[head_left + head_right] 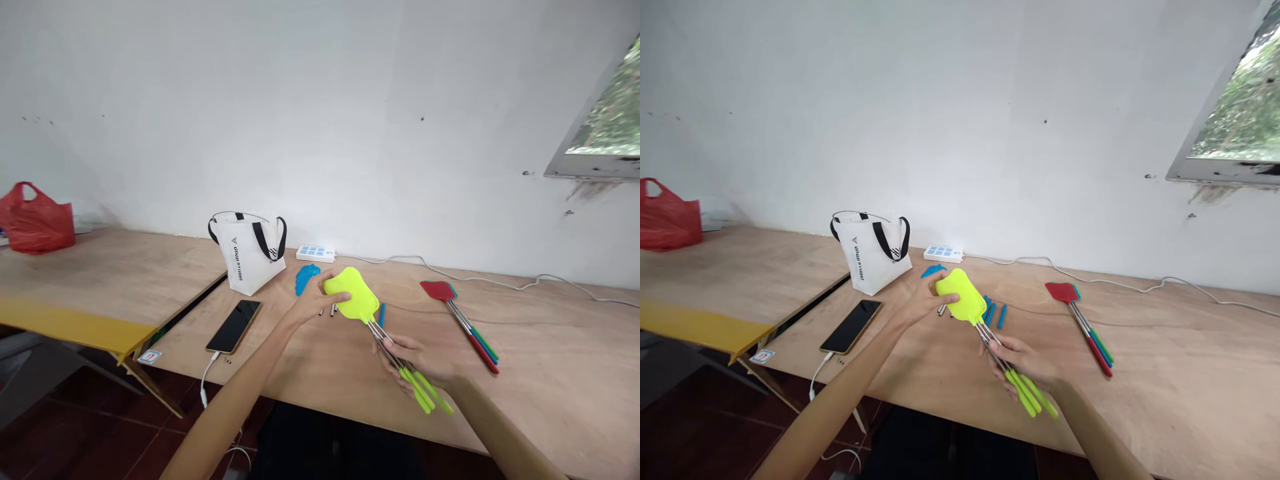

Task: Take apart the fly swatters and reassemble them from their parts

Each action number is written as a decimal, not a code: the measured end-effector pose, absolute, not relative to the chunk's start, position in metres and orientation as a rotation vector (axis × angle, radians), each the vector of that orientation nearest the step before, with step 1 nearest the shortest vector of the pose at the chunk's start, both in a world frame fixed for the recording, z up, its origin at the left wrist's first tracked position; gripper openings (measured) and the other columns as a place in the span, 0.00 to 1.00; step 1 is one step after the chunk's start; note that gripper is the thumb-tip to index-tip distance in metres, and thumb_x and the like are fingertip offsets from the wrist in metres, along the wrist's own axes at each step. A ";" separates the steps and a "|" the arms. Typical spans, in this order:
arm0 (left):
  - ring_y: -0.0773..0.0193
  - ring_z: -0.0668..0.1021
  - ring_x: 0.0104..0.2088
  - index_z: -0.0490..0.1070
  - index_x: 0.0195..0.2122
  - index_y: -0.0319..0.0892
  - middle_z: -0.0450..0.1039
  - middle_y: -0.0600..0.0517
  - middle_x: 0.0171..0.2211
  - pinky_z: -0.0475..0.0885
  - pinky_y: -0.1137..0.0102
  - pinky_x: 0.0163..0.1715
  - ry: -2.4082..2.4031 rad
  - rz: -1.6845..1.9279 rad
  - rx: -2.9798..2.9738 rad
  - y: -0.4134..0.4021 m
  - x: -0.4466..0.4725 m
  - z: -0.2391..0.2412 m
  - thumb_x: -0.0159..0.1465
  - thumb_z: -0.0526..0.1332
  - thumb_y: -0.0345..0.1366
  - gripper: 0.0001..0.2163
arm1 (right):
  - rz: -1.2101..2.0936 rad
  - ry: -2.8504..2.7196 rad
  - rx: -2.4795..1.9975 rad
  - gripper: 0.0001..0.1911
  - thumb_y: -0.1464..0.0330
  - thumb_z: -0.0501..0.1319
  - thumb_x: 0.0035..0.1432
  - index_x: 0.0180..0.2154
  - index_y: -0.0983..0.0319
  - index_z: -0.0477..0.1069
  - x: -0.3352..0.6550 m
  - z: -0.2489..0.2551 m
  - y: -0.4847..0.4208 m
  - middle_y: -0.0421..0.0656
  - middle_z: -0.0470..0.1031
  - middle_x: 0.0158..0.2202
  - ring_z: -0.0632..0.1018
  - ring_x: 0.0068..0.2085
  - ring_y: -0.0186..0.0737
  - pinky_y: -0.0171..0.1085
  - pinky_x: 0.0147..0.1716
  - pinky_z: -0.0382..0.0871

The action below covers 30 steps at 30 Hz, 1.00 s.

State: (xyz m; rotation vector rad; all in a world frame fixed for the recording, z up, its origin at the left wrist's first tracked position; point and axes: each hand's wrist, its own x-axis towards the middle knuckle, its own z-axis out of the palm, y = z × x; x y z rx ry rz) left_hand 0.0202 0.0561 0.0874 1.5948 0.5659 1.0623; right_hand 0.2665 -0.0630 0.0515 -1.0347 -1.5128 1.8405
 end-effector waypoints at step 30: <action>0.38 0.70 0.62 0.56 0.70 0.50 0.65 0.45 0.62 0.70 0.51 0.56 -0.167 -0.096 1.533 -0.052 -0.007 0.100 0.32 0.81 0.46 0.62 | 2.299 -2.162 -0.787 0.19 0.52 0.62 0.65 0.36 0.63 0.72 0.252 0.112 -0.082 0.30 0.56 0.20 0.57 0.19 0.25 0.31 0.19 0.48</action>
